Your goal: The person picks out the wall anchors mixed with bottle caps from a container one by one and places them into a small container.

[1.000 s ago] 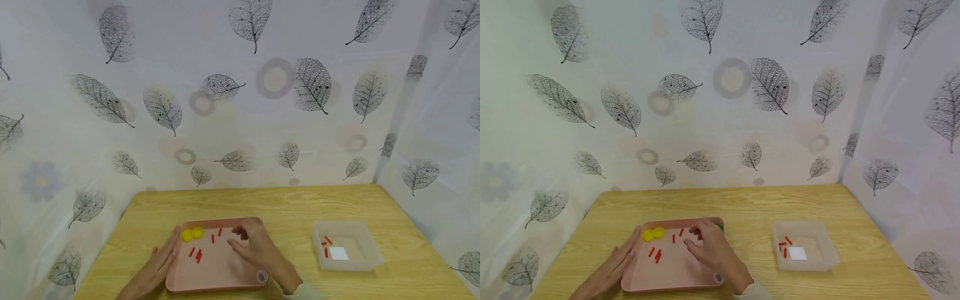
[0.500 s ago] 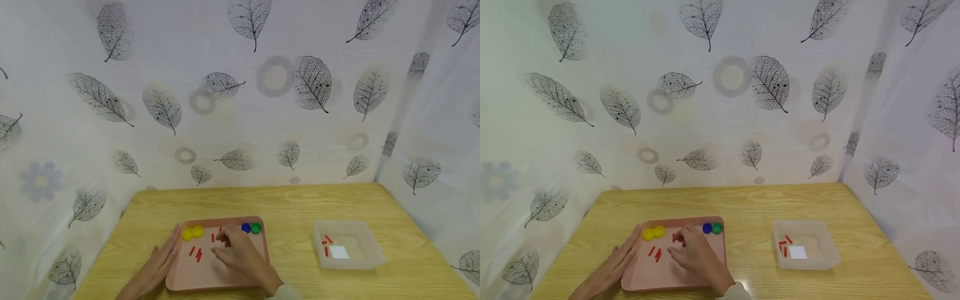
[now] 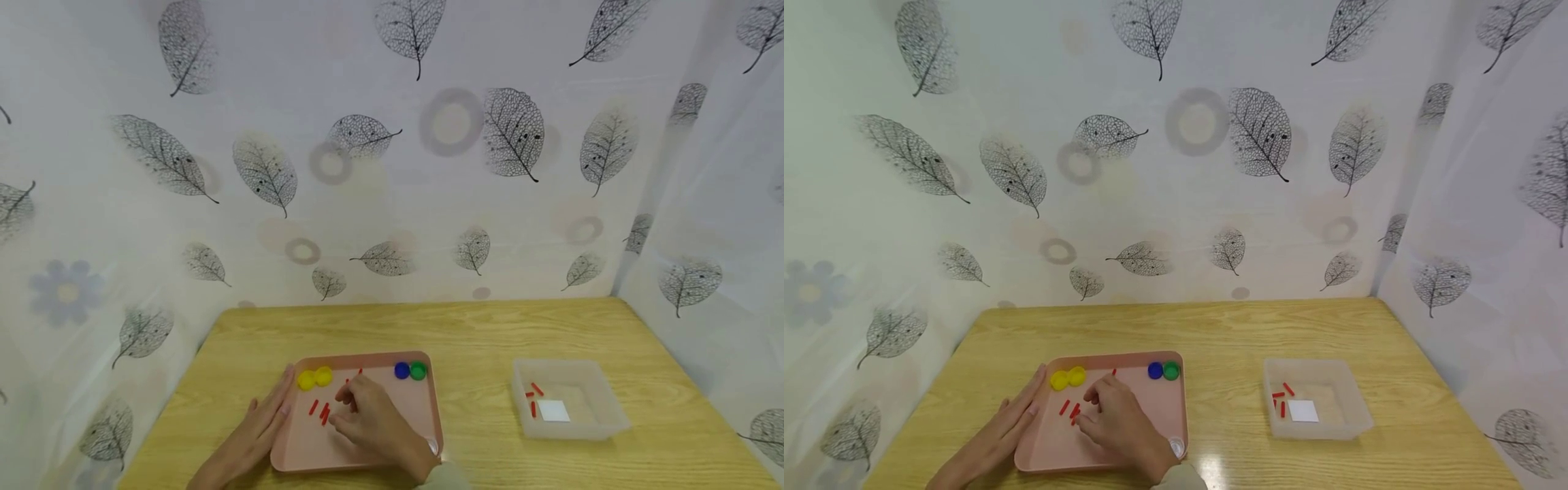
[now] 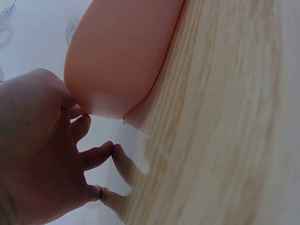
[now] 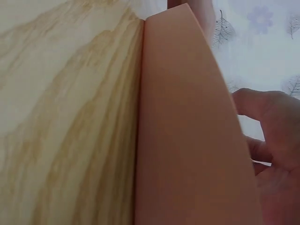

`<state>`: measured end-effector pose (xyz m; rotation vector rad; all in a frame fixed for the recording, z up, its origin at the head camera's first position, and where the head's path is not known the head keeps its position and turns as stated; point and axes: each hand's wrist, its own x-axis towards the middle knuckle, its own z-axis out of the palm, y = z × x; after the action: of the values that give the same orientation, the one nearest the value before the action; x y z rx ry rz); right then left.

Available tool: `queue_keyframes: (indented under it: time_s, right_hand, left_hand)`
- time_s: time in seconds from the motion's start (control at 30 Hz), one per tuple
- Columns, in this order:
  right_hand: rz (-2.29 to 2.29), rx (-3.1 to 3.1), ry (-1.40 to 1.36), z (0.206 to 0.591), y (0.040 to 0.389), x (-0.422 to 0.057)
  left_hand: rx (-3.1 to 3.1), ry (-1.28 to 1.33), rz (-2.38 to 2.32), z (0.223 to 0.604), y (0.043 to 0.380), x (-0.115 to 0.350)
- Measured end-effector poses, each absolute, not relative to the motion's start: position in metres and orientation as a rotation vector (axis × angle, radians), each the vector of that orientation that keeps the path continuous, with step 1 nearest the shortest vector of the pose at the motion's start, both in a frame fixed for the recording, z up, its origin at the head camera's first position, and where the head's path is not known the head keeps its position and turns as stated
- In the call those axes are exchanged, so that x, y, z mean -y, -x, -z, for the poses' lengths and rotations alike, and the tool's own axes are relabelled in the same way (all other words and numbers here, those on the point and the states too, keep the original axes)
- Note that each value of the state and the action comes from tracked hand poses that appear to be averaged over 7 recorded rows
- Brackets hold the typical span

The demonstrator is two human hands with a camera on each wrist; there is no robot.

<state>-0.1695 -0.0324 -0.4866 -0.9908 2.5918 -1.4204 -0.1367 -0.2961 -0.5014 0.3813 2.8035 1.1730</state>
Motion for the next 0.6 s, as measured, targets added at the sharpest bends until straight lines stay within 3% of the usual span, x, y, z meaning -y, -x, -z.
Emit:
queue_keyframes:
  time_s: [0.6]
  right_hand:
    - [1.301, -2.537, 0.752, 0.498, 0.173, 0.060]
  left_hand:
    - [-2.842, -0.398, -1.191, 0.499, 0.135, 0.297]
